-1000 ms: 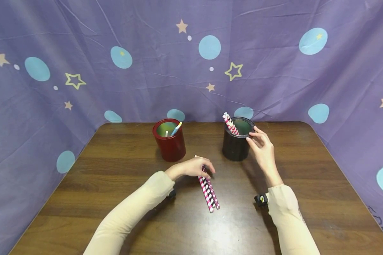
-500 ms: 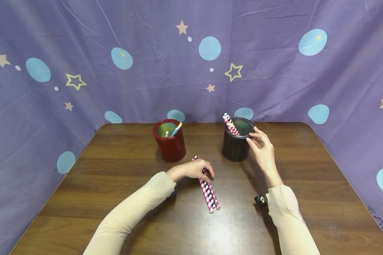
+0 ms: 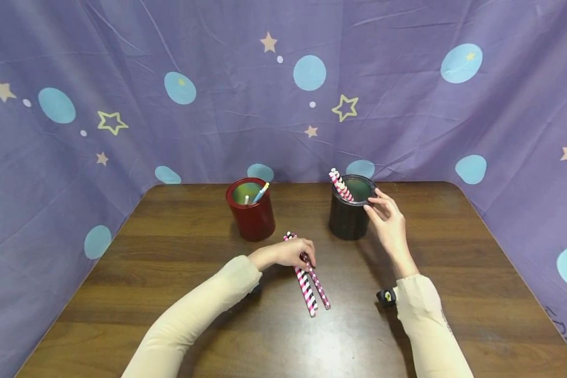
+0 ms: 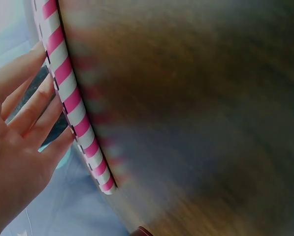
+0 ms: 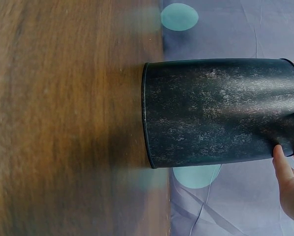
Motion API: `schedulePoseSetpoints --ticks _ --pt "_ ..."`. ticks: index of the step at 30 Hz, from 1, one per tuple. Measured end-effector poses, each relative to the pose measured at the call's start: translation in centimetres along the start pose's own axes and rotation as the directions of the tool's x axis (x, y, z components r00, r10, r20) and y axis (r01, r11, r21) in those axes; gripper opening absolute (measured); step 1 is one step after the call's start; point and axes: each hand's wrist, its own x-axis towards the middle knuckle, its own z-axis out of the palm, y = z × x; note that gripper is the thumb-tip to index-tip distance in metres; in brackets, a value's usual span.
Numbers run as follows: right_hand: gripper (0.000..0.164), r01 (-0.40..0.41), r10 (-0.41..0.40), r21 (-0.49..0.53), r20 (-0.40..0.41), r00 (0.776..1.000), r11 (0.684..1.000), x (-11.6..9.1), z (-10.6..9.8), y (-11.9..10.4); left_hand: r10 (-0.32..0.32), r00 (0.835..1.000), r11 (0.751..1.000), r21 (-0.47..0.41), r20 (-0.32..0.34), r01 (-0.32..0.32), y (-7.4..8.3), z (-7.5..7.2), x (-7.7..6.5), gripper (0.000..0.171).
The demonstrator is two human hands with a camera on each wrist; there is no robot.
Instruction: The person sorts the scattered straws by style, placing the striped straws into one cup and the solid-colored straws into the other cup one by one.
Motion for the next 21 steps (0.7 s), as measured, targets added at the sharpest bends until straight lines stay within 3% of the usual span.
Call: schedulePoseSetpoints --ticks 6,13,21 --pt "0.023 -0.001 0.001 -0.004 0.004 1.0 1.0 -0.02 -0.05 -0.07 0.013 1.0 0.997 0.073 -0.012 -0.012 0.07 0.34 0.26 0.013" --pt "0.023 -0.001 0.001 -0.003 0.004 1.0 1.0 -0.04 0.0 -0.07 -0.006 1.0 0.995 0.096 -0.014 0.007 0.13 0.55 0.46 0.012" --pt "0.023 -0.003 0.003 -0.002 0.003 1.0 1.0 0.01 -0.05 -0.08 0.025 0.999 0.988 0.156 -0.026 -0.021 0.42 0.46 0.6 0.011"
